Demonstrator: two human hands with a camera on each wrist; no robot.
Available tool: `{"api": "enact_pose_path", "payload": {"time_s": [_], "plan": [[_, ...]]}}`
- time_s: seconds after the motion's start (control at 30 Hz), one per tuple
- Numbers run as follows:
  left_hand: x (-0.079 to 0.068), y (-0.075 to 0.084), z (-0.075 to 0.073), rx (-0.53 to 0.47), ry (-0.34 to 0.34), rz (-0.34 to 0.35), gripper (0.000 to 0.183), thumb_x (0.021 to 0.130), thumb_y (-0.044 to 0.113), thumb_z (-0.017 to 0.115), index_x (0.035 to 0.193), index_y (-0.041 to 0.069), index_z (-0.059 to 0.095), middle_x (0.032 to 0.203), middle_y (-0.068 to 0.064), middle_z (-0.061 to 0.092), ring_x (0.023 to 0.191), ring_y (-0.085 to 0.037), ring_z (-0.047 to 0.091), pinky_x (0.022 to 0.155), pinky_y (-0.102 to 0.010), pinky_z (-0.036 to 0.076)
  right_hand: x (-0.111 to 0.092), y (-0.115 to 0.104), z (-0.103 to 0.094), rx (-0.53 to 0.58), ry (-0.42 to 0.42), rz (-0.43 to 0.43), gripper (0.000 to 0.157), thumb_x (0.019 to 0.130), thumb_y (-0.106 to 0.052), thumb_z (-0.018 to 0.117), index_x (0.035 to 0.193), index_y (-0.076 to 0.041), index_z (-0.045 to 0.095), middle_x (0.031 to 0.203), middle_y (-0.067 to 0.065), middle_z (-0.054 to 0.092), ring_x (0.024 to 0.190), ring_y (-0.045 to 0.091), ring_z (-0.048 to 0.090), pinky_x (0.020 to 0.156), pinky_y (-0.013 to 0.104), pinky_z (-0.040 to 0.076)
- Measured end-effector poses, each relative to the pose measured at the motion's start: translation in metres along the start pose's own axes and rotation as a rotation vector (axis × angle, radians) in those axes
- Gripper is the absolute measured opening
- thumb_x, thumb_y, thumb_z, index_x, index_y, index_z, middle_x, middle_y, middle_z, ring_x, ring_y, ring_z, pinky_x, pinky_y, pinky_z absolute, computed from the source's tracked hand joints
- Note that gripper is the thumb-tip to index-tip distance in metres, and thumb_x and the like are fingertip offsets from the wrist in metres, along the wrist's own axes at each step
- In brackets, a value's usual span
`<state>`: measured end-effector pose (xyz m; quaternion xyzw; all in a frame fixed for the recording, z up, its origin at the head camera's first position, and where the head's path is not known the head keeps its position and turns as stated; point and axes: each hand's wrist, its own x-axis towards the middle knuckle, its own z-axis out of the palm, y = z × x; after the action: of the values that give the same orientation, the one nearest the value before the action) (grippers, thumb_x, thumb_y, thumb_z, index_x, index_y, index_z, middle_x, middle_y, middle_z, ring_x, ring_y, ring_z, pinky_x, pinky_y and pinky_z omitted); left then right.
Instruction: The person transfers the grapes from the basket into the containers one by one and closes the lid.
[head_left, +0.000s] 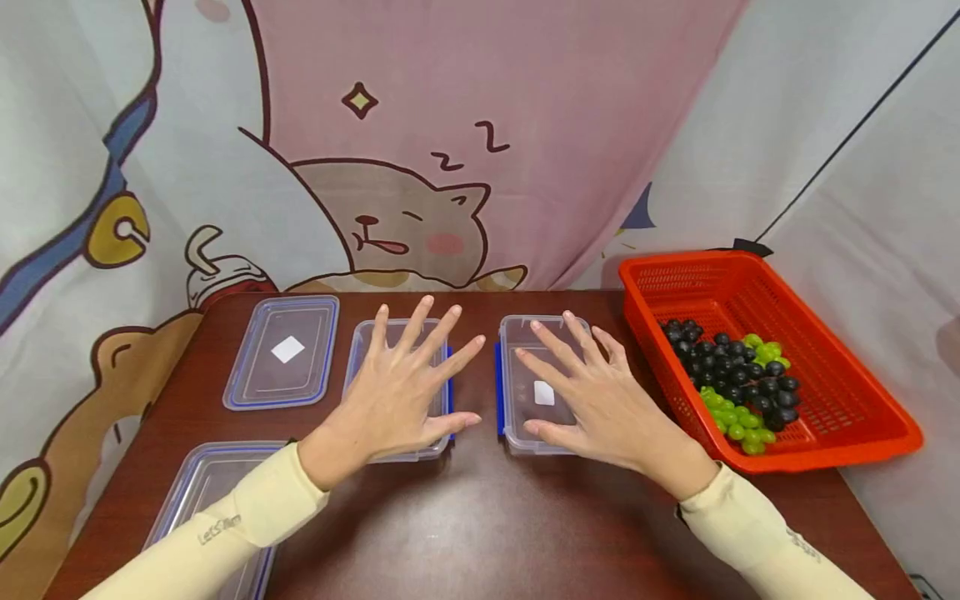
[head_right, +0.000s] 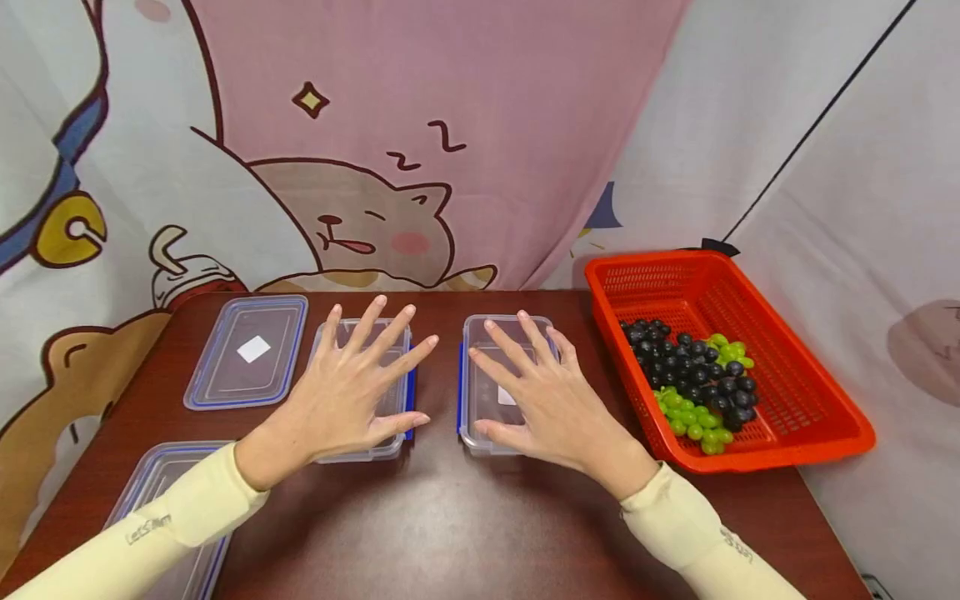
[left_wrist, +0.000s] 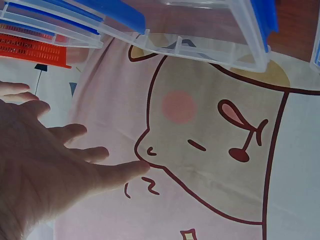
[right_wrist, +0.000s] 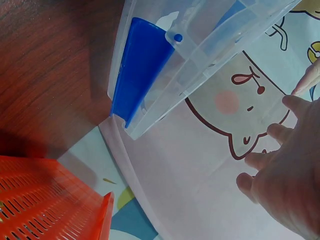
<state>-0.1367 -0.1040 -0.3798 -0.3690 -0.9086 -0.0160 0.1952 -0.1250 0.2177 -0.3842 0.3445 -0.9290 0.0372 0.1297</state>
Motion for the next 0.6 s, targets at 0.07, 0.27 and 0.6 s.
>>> {"api": "enact_pose_path", "payload": {"time_s": [0.07,0.27,0.6], "plan": [[0.001,0.002,0.001,-0.011,0.004,0.004,0.091,0.096,0.083,0.053,0.169,0.029,0.045,0.178,-0.017,0.027,0.165,-0.045,0.009,0.119,-0.082,0.011,-0.002,0.0,0.0,0.006,0.015,-0.002,0.089,0.095,-0.076,0.062,0.169,-0.028,0.046,0.183,0.003,0.013,0.166,0.04,0.006,0.12,0.076,0.02],[0.002,0.005,0.004,-0.039,-0.029,-0.011,0.093,0.097,0.083,0.05,0.171,0.027,0.042,0.175,-0.019,0.032,0.163,-0.047,0.015,0.119,-0.082,0.015,-0.006,0.0,0.002,0.031,0.065,-0.019,0.088,0.097,-0.077,0.057,0.168,-0.027,0.047,0.181,0.007,0.021,0.165,0.041,0.015,0.118,0.075,0.025],[0.007,0.0,0.015,-0.225,-0.161,-0.08,0.103,0.095,0.086,0.051,0.176,0.027,0.026,0.179,-0.014,0.022,0.164,-0.043,0.018,0.116,-0.078,0.03,-0.018,0.01,-0.003,0.113,0.101,0.024,0.092,0.096,-0.073,0.062,0.17,-0.022,0.042,0.18,0.009,0.022,0.163,0.04,0.02,0.117,0.071,0.029]]}}
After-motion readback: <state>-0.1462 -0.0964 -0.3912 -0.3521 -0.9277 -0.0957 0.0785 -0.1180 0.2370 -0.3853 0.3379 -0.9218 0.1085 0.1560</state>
